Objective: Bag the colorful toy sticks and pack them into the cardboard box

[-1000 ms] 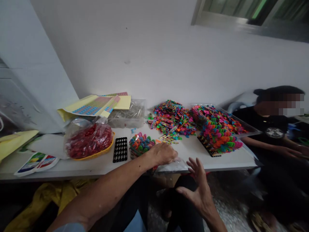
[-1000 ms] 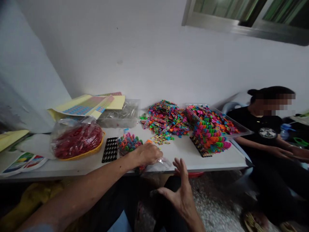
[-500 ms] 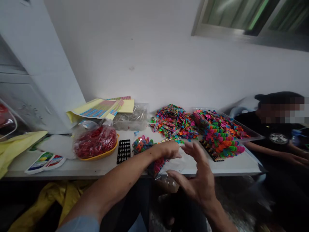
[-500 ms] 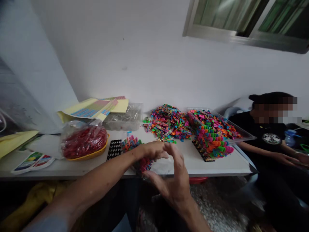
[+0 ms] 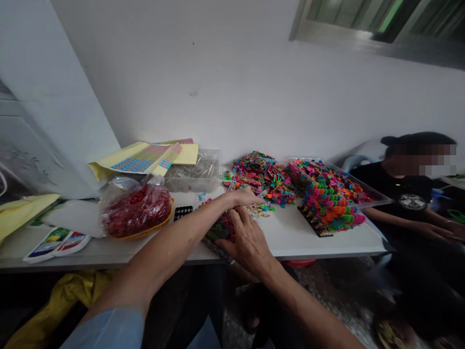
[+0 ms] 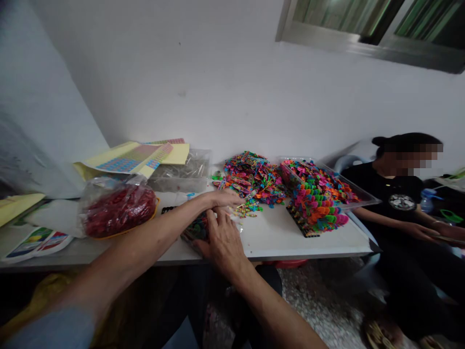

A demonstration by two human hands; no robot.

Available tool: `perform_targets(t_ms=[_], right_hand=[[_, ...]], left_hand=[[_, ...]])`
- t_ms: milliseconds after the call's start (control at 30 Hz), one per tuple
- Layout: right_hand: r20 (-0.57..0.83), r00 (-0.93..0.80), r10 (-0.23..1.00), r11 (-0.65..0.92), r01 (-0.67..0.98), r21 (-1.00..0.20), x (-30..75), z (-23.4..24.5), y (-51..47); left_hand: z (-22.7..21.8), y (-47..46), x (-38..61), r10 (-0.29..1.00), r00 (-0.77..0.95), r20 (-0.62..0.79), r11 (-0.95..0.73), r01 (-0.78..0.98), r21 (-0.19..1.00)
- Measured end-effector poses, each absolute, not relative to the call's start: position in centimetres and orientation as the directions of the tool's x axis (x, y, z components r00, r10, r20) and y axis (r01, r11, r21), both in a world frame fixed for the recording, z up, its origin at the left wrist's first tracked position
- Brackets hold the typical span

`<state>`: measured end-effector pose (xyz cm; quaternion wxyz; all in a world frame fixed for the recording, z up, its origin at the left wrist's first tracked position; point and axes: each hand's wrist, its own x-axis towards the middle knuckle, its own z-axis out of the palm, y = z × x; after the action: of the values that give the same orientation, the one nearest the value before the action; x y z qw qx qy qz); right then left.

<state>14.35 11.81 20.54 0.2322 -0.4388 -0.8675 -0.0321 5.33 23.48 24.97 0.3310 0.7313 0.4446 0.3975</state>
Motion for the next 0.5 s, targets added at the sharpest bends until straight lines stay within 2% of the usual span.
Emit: perform_targets(t_ms=[100, 167, 233, 267, 333, 433, 500], right_hand=[[0.259, -0.496, 0.829, 0.539, 0.832, -0.129, 13.5, 21.7, 12.2], [0.147, -0.486, 0.862, 0.501, 0.860, -0.095, 12.8, 22.6, 12.8], [0.058, -0.485, 0.873, 0.488, 0.871, -0.050, 12.1, 23.5, 13.6], [0.013, -0.489, 0.872, 0.489, 0.872, -0.028, 11.6, 23.9, 14.0], [-0.060, -0.500, 0.864, 0.502, 0.865, 0.005, 10.7, 24.4, 15.1], [-0.058, -0.521, 0.852, 0.523, 0.853, 0.012, 9.5, 24.1, 16.4], [-0.027, -0.506, 0.862, 0.507, 0.862, 0.016, 9.1, 23.5, 17.0]], left_hand=[[27.2, 21.9, 1.8, 0.922, 0.184, 0.341, -0.380, 0.254, 0.889], [27.5, 19.1, -0.9, 0.821, -0.165, 0.547, -0.526, 0.154, 0.837], [25.8, 15.4, -3.2, 0.670, -0.475, 0.570, -0.583, 0.139, 0.800], [24.2, 13.5, -4.2, 0.605, -0.599, 0.524, -0.572, 0.131, 0.810], [19.9, 10.4, -5.4, 0.564, -0.739, 0.370, -0.450, 0.101, 0.887], [13.0, 7.7, -5.8, 0.675, -0.736, 0.062, -0.213, -0.113, 0.970], [10.0, 7.0, -5.5, 0.742, -0.669, -0.032, -0.122, -0.181, 0.976]])
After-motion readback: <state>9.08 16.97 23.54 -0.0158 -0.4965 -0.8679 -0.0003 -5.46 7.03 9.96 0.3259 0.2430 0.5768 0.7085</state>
